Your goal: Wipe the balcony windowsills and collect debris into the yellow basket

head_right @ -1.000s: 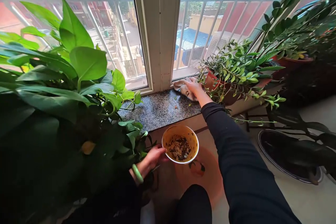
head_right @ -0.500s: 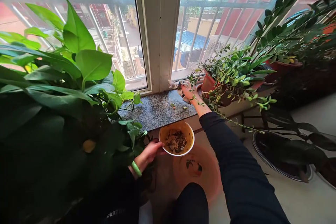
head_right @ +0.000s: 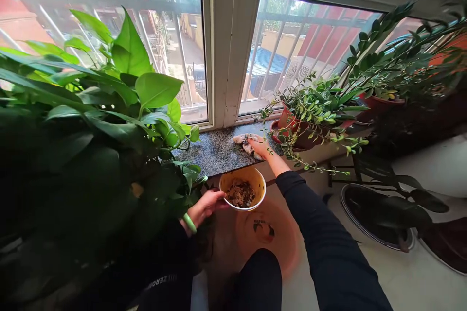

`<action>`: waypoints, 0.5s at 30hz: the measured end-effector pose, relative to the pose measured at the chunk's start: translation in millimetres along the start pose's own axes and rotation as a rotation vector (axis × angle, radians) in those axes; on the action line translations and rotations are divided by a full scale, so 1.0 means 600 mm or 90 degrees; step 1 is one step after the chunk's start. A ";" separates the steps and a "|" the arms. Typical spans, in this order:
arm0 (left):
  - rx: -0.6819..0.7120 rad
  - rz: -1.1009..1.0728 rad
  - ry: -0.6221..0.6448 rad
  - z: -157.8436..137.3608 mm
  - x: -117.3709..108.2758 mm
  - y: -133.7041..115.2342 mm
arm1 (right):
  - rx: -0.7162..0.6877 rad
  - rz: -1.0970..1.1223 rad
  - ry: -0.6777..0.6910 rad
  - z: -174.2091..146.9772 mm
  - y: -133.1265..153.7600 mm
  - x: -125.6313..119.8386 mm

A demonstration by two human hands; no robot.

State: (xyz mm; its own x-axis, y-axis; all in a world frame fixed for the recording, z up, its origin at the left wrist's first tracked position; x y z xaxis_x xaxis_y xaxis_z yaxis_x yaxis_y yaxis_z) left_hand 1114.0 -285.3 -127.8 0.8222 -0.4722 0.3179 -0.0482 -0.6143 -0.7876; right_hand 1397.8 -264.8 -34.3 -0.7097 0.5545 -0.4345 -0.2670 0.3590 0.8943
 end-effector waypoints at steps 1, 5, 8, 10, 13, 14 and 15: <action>0.002 0.002 -0.002 -0.001 -0.001 -0.001 | 0.014 0.052 0.017 0.000 0.003 0.003; 0.010 0.011 -0.009 -0.004 -0.007 -0.004 | 0.024 0.086 -0.045 0.023 0.027 -0.009; 0.014 0.016 -0.009 -0.006 -0.012 -0.008 | 0.010 0.047 -0.099 0.051 0.042 -0.015; 0.014 0.018 -0.005 -0.007 -0.013 -0.010 | 0.010 0.027 -0.104 0.065 0.045 -0.005; 0.008 0.024 0.004 -0.005 -0.014 -0.012 | 0.012 -0.005 -0.072 0.068 0.042 0.020; 0.004 0.026 0.007 -0.003 -0.014 -0.012 | 0.010 -0.012 -0.049 0.063 0.041 0.029; 0.001 0.027 0.010 -0.002 -0.014 -0.012 | 0.007 -0.017 -0.024 0.056 0.041 0.036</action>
State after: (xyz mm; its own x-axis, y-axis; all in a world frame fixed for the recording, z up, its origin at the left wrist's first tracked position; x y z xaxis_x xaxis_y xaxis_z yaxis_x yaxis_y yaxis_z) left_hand 1106.7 -277.7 -124.4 0.8104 -0.5079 0.2922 -0.0823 -0.5925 -0.8014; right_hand 1397.7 -218.8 -25.3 -0.6773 0.5720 -0.4627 -0.2788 0.3824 0.8809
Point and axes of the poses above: each hand's wrist, its own z-axis towards the middle knuckle, its own x-axis out of the palm, y = z × x, the point moved 4 cm from there along z, towards the middle knuckle, and after that the axes turned 11 degrees about x, right-handed, at the moved point
